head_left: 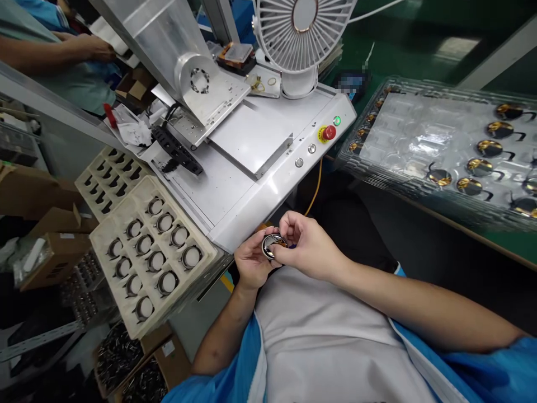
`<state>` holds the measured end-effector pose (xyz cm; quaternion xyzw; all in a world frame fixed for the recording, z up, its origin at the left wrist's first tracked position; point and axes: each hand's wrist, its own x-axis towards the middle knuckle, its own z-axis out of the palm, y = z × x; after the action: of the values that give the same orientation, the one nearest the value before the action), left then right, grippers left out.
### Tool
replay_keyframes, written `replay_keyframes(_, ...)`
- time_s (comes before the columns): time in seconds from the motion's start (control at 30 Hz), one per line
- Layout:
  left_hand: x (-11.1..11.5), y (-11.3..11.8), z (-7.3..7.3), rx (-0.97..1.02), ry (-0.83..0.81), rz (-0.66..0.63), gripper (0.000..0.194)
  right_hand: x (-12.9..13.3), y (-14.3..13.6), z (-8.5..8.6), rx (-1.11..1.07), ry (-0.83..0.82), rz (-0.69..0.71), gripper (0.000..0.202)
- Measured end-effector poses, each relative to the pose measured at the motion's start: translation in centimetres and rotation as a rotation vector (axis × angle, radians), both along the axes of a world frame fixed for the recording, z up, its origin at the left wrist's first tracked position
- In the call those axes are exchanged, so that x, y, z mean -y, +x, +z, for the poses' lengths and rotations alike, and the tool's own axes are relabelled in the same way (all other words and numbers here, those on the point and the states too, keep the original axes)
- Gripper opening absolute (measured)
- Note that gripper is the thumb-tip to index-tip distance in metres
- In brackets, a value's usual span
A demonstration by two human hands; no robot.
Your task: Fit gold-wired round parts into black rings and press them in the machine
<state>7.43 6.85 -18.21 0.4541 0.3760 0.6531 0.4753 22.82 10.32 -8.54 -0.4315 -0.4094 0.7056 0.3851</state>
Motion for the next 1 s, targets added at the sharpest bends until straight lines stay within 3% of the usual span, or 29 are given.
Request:
replay_keyframes(0.4, 0.0, 0.0, -0.2, -0.006, -0.007, 0.038, 0.061, 0.2, 0.0, -0.6, -0.019, 0.026, 0.024, 0.026)
replay_keyframes(0.63, 0.3, -0.4, -0.9, -0.003, -0.038, 0.066, 0.063, -0.4, -0.2, -1.1, -0.139, -0.127, 0.057, 0.038)
replay_keyframes(0.73, 0.4, -0.5, -1.1, -0.011, -0.031, 0.075, 0.063, -1.0, 0.4, -1.5, -0.057, -0.168, 0.127, 0.043)
replay_keyframes(0.87, 0.5, -0.4, -0.5, -0.037, 0.02, 0.044, 0.06, -1.4, 1.2, -2.1, 0.053, -0.166, 0.272, 0.046)
replay_keyframes(1.0, 0.3, 0.0, 0.4, -0.107, 0.064, 0.038, 0.06, -0.9, 1.0, -2.8, -0.063, -0.216, 0.198, 0.056)
